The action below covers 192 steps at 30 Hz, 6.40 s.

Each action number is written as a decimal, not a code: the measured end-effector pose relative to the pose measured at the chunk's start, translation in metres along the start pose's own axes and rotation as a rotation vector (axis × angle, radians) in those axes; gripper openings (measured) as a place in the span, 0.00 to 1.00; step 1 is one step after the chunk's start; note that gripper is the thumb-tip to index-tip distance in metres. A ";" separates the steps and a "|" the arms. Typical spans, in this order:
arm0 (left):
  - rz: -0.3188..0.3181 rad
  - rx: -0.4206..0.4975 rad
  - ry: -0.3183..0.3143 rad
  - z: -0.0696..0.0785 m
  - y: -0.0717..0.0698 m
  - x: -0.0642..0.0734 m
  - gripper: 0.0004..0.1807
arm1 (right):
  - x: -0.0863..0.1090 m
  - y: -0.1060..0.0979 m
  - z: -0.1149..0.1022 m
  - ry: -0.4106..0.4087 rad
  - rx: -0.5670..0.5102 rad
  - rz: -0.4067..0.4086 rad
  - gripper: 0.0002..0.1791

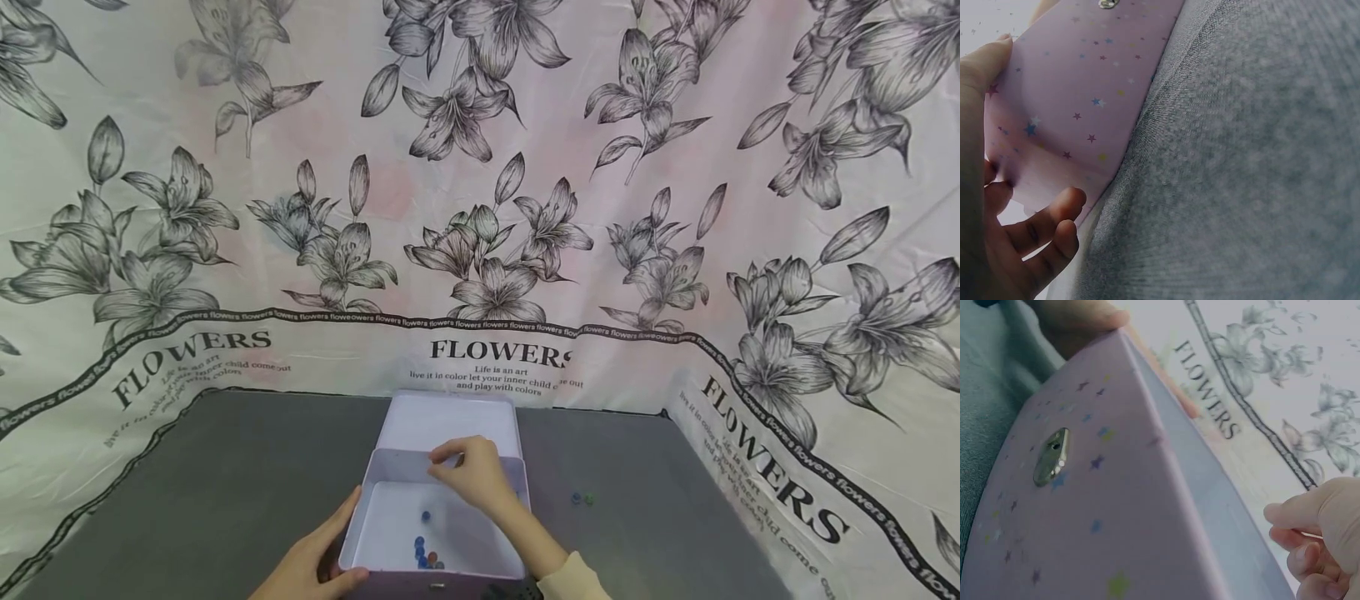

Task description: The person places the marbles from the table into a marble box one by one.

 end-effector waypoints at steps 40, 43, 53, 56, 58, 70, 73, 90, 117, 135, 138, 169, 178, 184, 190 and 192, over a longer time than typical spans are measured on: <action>0.035 -0.048 0.056 0.002 -0.001 -0.001 0.59 | 0.089 -0.144 0.112 0.363 0.136 0.417 0.16; 0.030 -0.042 0.045 0.000 -0.001 0.000 0.59 | 0.096 -0.142 0.126 0.388 0.151 0.405 0.16; 0.039 -0.050 0.035 0.003 -0.003 0.000 0.59 | 0.115 -0.139 0.162 0.425 0.163 0.332 0.20; 0.034 -0.056 0.034 0.002 -0.003 0.000 0.58 | 0.119 -0.138 0.167 0.430 0.144 0.314 0.21; 0.026 -0.046 0.031 0.001 -0.003 0.000 0.58 | 0.122 -0.136 0.169 0.439 0.130 0.299 0.20; 0.036 -0.045 0.036 0.000 -0.002 -0.001 0.58 | 0.118 -0.127 0.170 0.343 0.203 0.274 0.11; 0.038 -0.053 0.035 0.001 -0.002 -0.001 0.58 | 0.117 -0.125 0.171 0.317 0.222 0.279 0.10; 0.043 -0.057 0.045 0.005 -0.003 -0.002 0.59 | 0.114 -0.130 0.164 0.381 0.152 0.347 0.14; 0.031 -0.075 -0.020 0.005 0.001 0.002 0.60 | 0.091 -0.136 0.090 0.148 0.142 0.462 0.09; 0.022 -0.040 0.006 0.001 0.000 0.000 0.60 | 0.038 -0.070 0.044 0.100 -0.064 0.380 0.07; 0.017 -0.025 -0.001 0.000 0.000 0.000 0.60 | 0.030 -0.058 0.038 0.063 -0.085 0.358 0.07; 0.030 -0.021 -0.008 0.002 0.001 0.001 0.59 | -0.002 -0.002 0.014 -0.049 0.012 0.097 0.04; 0.027 -0.060 -0.026 0.004 -0.002 0.001 0.60 | -0.002 0.007 0.019 -0.024 0.066 -0.067 0.04; 0.036 -0.084 -0.024 0.006 -0.002 0.002 0.60 | -0.002 0.013 0.021 -0.027 0.138 -0.152 0.04; 0.018 -0.058 -0.007 0.005 -0.001 0.002 0.59 | 0.003 0.017 0.021 -0.001 0.159 -0.250 0.04; 0.013 -0.056 -0.010 0.004 0.000 0.002 0.59 | 0.006 0.018 0.021 0.000 0.180 -0.271 0.03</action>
Point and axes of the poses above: each hand's wrist, its own x-axis away from the middle knuckle, its own y-axis out of the palm, z = x × y, the point moved 1 cm from there along -x, towards the middle knuckle, and after that the axes turned 3 degrees about -y, right-handed, at the moved point
